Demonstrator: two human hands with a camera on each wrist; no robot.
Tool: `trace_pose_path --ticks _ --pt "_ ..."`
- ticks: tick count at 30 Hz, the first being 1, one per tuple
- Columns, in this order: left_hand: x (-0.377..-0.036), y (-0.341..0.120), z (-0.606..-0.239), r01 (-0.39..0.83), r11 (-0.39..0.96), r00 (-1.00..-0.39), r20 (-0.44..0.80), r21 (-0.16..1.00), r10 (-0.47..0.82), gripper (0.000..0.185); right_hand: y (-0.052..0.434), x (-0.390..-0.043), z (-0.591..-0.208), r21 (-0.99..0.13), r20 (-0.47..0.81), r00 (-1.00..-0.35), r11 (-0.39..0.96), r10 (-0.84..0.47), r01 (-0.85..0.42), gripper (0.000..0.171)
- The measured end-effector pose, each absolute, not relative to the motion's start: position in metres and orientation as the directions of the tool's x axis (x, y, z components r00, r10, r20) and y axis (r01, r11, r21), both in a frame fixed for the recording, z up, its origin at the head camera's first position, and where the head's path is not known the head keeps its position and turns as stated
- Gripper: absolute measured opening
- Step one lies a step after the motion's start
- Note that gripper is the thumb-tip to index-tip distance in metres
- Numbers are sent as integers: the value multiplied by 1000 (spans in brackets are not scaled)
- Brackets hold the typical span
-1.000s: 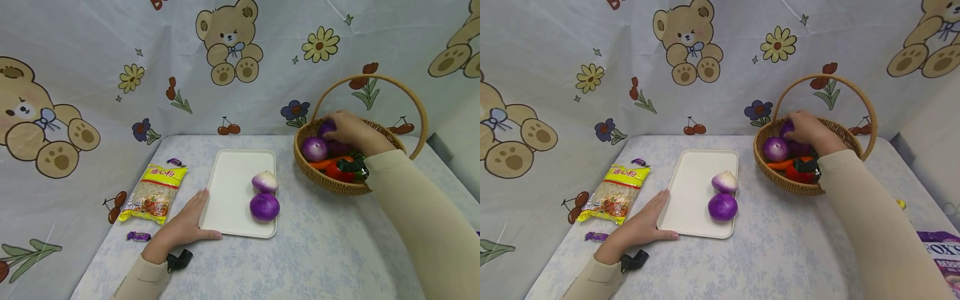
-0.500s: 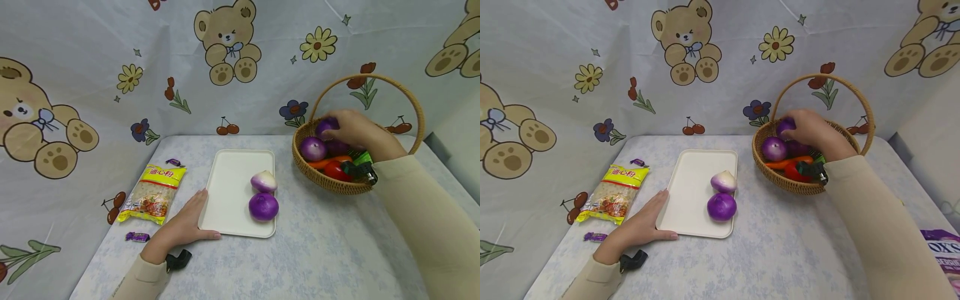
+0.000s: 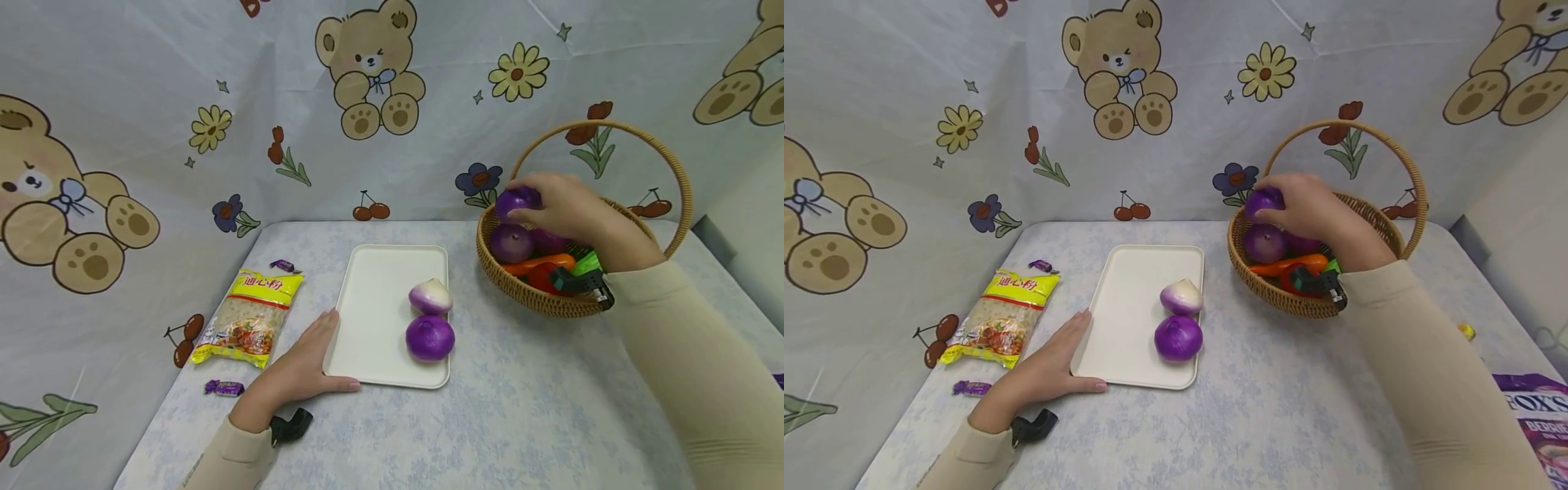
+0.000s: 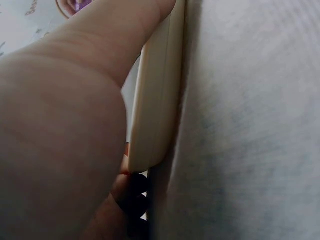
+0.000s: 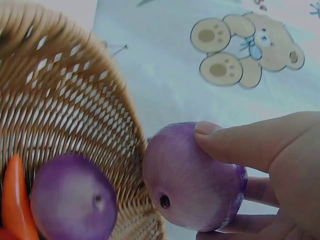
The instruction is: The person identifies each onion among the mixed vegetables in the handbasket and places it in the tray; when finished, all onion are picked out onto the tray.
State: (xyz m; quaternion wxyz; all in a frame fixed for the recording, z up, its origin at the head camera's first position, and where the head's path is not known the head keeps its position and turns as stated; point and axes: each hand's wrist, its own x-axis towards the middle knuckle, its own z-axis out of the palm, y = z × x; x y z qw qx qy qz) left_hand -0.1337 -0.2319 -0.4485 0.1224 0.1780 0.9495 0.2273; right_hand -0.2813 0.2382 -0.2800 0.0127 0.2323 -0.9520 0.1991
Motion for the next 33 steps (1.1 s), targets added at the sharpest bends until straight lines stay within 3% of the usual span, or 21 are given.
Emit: trace_pose_path --ticks 23,33 --pt "-135 -231 -451 290 835 -905 -150 467 397 144 142 -275 -310 -488 243 -795 638 -556 -595 51" --pt "-135 -231 -448 274 842 -907 -167 465 387 144 117 -279 -328 -486 266 -772 611 -577 -625 50"
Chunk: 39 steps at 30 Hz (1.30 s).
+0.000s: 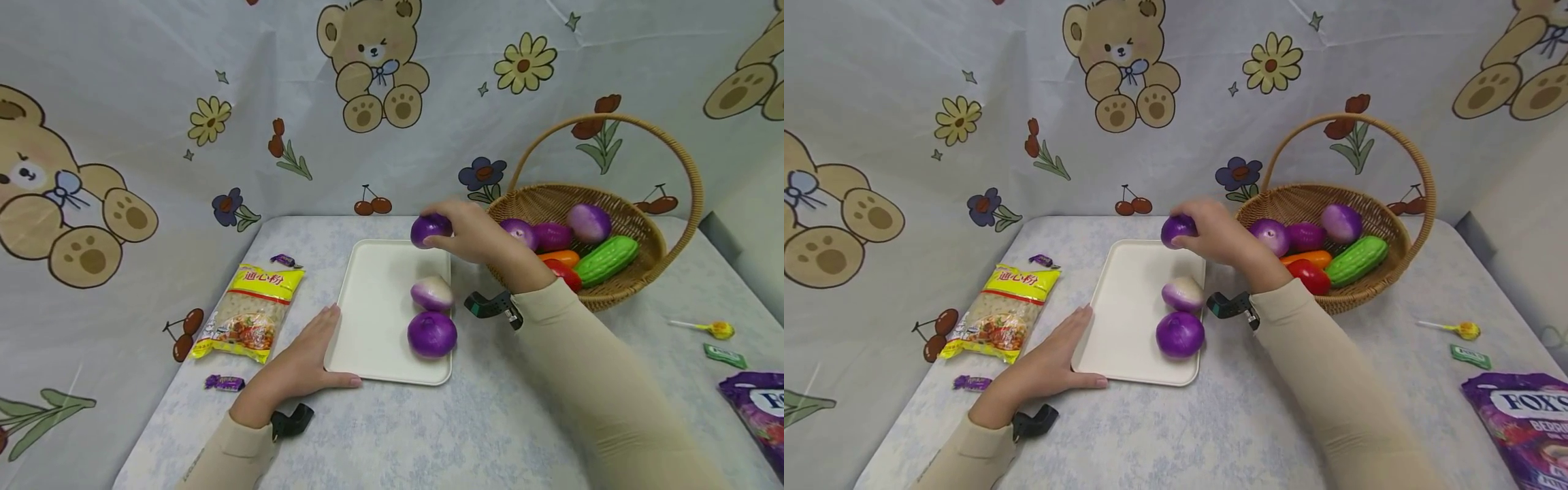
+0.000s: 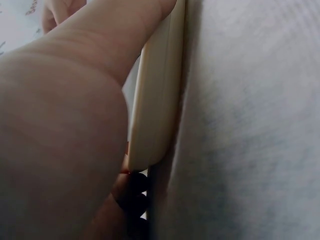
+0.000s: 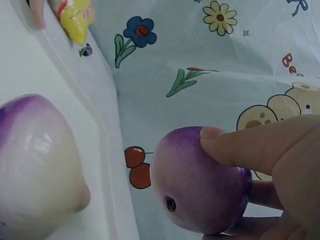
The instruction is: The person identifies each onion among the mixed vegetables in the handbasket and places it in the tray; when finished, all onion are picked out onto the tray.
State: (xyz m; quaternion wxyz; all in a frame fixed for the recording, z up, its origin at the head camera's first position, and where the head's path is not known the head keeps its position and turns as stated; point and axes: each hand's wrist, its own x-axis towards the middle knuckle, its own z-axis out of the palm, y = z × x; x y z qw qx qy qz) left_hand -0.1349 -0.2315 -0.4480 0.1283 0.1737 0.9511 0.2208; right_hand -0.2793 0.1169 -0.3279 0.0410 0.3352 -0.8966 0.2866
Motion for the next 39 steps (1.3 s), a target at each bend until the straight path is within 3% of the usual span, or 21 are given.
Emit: trace_pose_path --ticks 6,17,28,39 --pt "-136 -231 -448 280 838 -905 -164 468 394 144 107 -281 -338 -530 261 -804 616 -535 -582 49" --pt "-136 -231 -448 279 840 -905 -164 465 392 144 83 -286 -376 -629 130 -912 679 -389 -380 52" --pt "-136 -232 -447 284 836 -905 -157 469 396 144 89 -286 -395 -636 115 -937 701 -329 -324 50" --pt "-135 -233 -448 296 828 -904 -140 475 403 144 94 -271 -382 -636 167 -904 658 -393 -404 40"
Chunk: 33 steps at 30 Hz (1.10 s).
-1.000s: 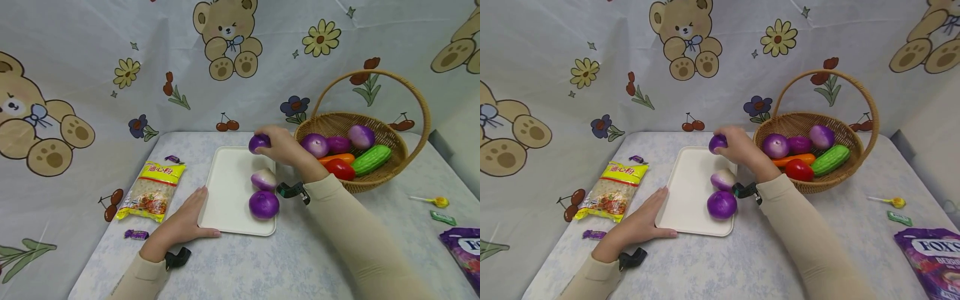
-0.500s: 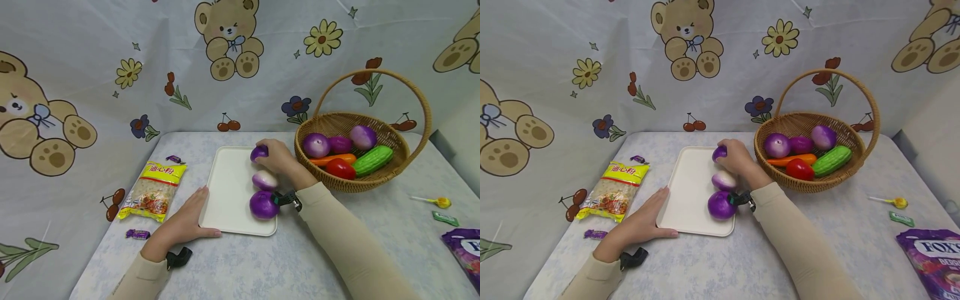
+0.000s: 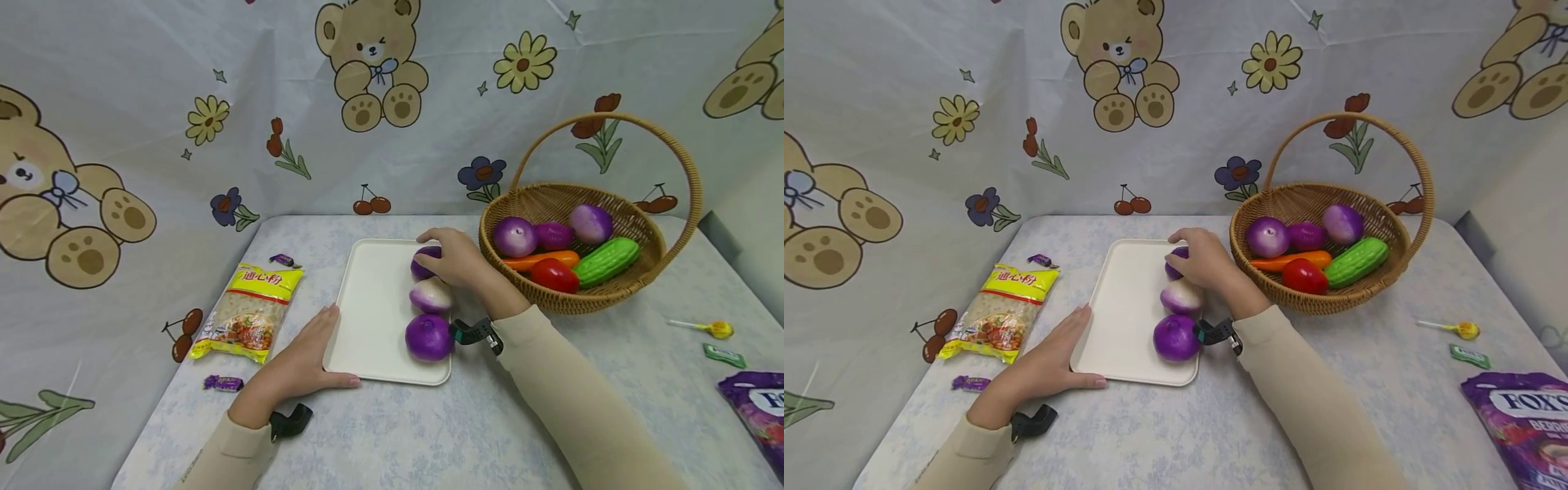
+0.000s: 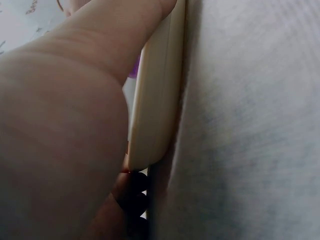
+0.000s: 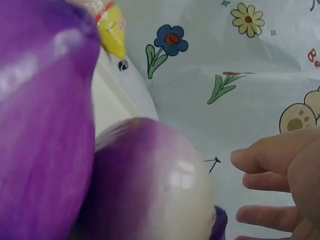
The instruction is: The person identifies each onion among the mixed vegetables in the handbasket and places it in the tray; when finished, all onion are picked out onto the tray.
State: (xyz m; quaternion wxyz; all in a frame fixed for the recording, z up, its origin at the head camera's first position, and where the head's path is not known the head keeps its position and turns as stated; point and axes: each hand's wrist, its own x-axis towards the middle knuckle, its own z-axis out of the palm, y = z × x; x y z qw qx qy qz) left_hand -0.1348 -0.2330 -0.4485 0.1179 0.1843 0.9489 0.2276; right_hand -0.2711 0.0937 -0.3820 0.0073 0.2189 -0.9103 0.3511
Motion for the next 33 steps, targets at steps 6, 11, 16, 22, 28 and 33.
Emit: trace_pose_path --ticks 6,11,16,22,28,33 --pt "-134 -233 -447 299 826 -903 -137 478 406 144 93 -261 -368 -623 199 -873 630 -445 -463 41" --pt "-134 -232 -446 292 832 -905 -144 472 400 143 92 -253 -354 -597 217 -852 626 -477 -502 44" --pt "-134 -232 -446 291 836 -905 -149 466 399 143 95 -249 -339 -573 229 -838 627 -495 -527 47" --pt "-135 -231 -447 297 832 -902 -147 469 405 143 111 -252 -311 -541 290 -835 639 -468 -547 48" --pt "-135 -230 -446 296 830 -903 -144 473 405 143 138 -261 -288 -532 297 -850 664 -435 -525 50" --pt "-133 -230 -444 296 831 -903 -144 471 404 142 163 -270 -278 -572 220 -899 696 -379 -434 62"
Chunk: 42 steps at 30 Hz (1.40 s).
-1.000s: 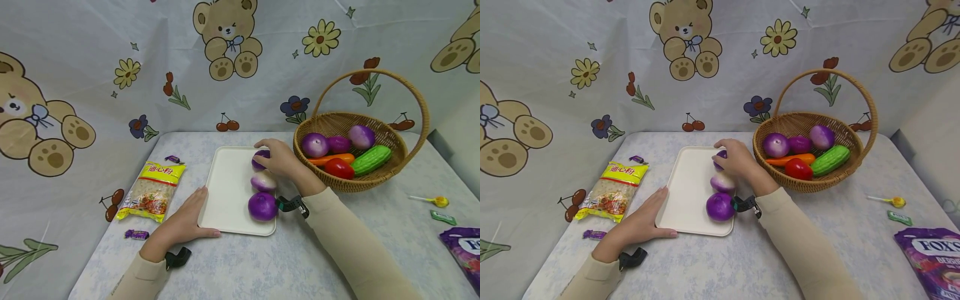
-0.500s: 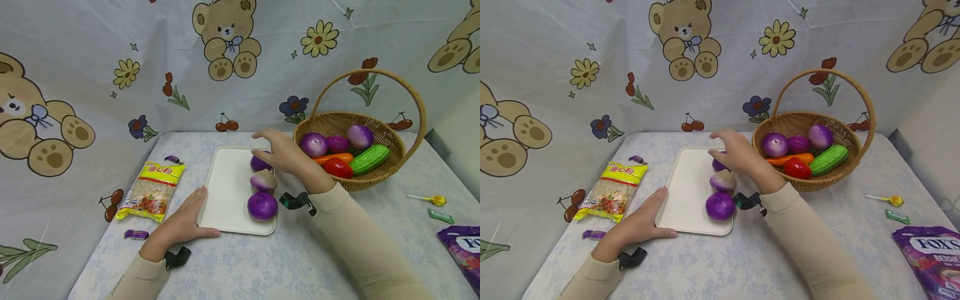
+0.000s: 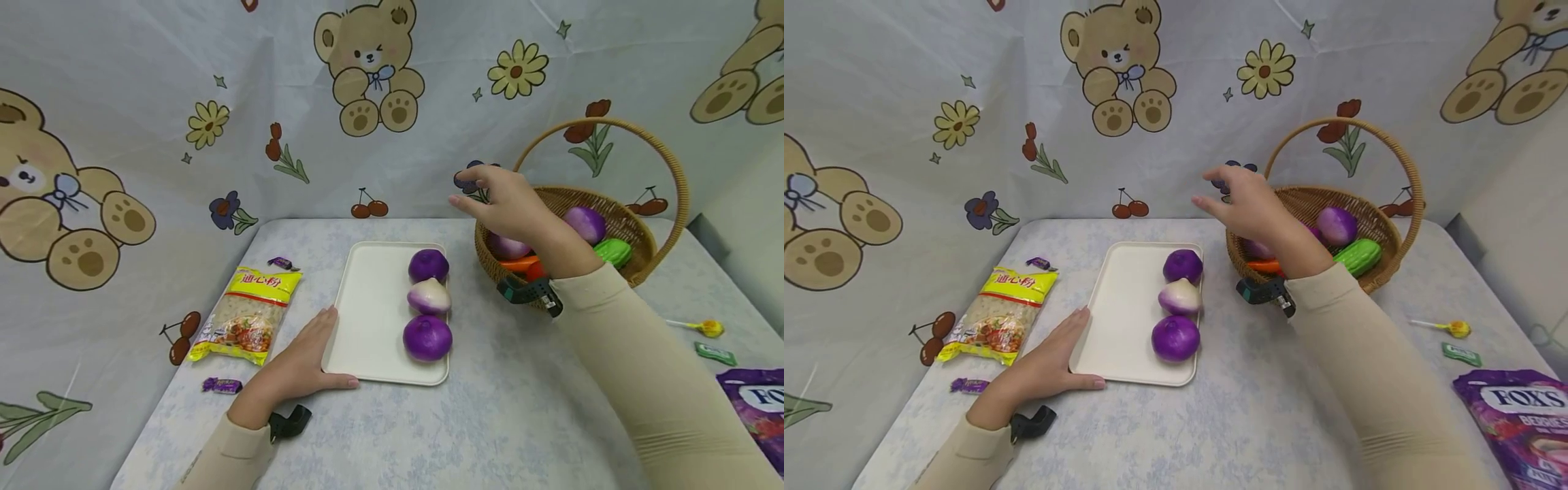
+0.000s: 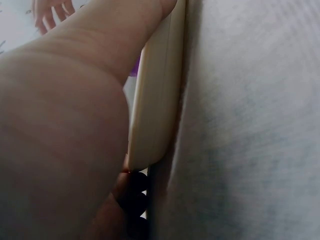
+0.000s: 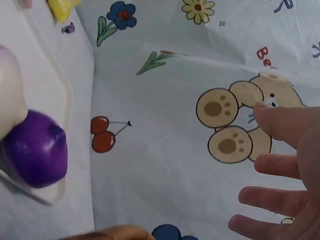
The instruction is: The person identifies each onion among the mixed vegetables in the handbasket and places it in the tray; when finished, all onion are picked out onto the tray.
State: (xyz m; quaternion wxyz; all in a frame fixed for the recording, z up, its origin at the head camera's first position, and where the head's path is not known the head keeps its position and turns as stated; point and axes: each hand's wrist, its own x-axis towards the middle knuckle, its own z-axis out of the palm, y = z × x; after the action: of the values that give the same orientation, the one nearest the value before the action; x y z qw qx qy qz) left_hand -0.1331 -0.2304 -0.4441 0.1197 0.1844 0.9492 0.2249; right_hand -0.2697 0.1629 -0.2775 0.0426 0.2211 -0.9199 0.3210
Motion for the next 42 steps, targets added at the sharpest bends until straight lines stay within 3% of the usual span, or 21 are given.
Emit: trace_pose_path --ticks 6,14,26,42 --pt "-132 -231 -443 301 832 -904 -138 467 404 141 195 -279 -276 -571 159 -933 741 -324 -354 73" --pt "-133 -231 -446 303 828 -903 -137 471 408 142 226 -287 -284 -566 139 -938 752 -318 -339 78" --pt "-133 -231 -446 298 830 -903 -144 472 406 143 237 -298 -300 -484 60 -923 798 -379 -359 76" --pt "-134 -231 -447 299 834 -902 -149 463 405 143 246 -305 -328 -422 -68 -880 813 -470 -401 59"
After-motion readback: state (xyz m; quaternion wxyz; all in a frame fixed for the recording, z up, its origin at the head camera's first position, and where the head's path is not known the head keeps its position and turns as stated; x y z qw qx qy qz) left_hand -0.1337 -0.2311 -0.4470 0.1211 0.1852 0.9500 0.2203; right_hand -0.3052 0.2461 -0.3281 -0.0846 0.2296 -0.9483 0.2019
